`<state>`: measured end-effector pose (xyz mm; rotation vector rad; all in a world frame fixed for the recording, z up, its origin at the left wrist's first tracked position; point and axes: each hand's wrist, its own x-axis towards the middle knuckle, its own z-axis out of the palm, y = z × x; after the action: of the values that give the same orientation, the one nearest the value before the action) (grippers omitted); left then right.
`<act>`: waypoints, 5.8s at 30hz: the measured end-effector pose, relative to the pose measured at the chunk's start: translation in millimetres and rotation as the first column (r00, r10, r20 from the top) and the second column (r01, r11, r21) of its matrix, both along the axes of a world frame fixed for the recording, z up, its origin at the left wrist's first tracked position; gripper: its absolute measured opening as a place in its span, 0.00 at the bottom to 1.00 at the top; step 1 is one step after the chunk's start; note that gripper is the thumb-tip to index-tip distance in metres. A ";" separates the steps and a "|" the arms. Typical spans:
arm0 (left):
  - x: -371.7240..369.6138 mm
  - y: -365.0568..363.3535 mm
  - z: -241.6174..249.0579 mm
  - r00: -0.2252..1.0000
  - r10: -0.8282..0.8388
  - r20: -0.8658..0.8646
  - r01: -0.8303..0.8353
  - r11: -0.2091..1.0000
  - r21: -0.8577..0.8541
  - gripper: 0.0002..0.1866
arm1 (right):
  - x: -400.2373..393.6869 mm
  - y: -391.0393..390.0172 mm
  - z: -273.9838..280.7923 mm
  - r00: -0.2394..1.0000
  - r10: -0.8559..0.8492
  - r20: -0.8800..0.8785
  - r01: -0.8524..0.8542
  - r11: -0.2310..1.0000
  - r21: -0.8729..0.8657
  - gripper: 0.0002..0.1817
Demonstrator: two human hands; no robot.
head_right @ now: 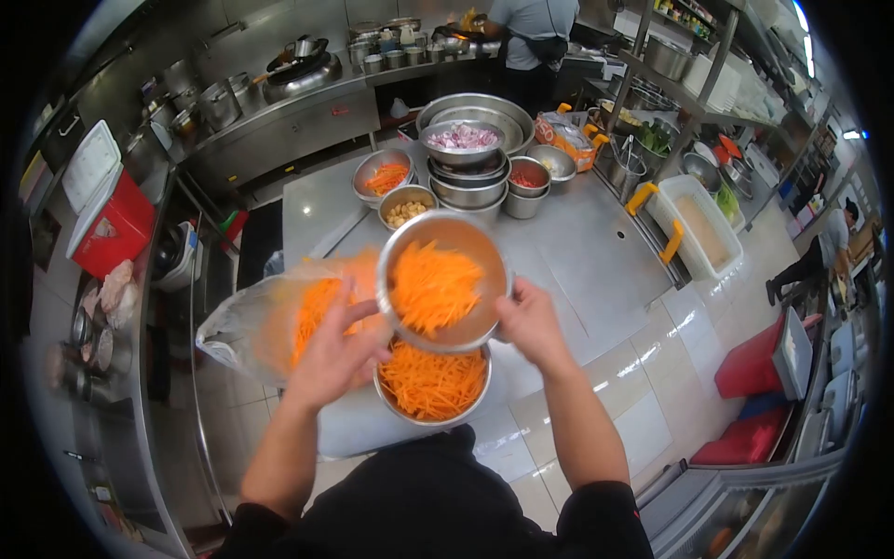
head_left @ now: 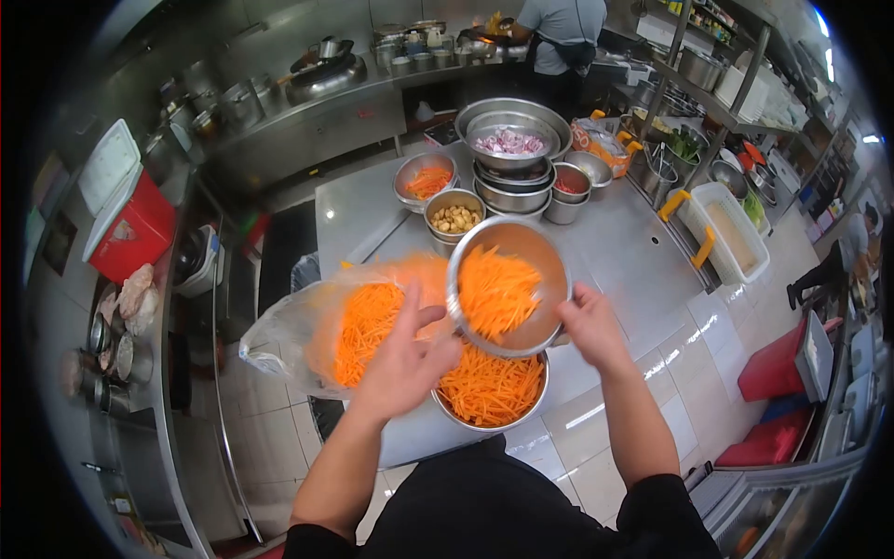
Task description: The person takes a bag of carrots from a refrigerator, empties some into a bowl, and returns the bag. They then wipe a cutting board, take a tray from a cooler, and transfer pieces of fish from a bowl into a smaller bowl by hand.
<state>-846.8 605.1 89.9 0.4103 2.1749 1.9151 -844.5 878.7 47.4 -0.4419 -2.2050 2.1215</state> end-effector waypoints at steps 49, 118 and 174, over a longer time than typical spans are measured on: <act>-12.4 -17.0 -20.9 0.608 0.193 -0.770 -0.405 0.910 -0.091 0.34 | 54.4 -109.0 -40.3 0.812 0.507 -0.289 0.140 0.312 0.940 0.18; -42.3 -174.7 -57.3 0.973 0.049 -0.227 -0.051 0.999 -0.005 0.36 | -42.8 -213.0 -32.9 0.926 0.196 0.323 -0.306 -0.111 0.946 0.11; -97.1 -150.0 -70.3 0.769 0.009 -0.639 -0.536 0.555 -0.636 0.15 | -116.3 -157.6 8.9 0.825 0.565 -0.003 -0.116 0.175 0.978 0.17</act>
<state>-943.8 455.1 19.6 0.5005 3.3937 0.6727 -960.8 721.1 56.3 0.6001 -2.8988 0.3421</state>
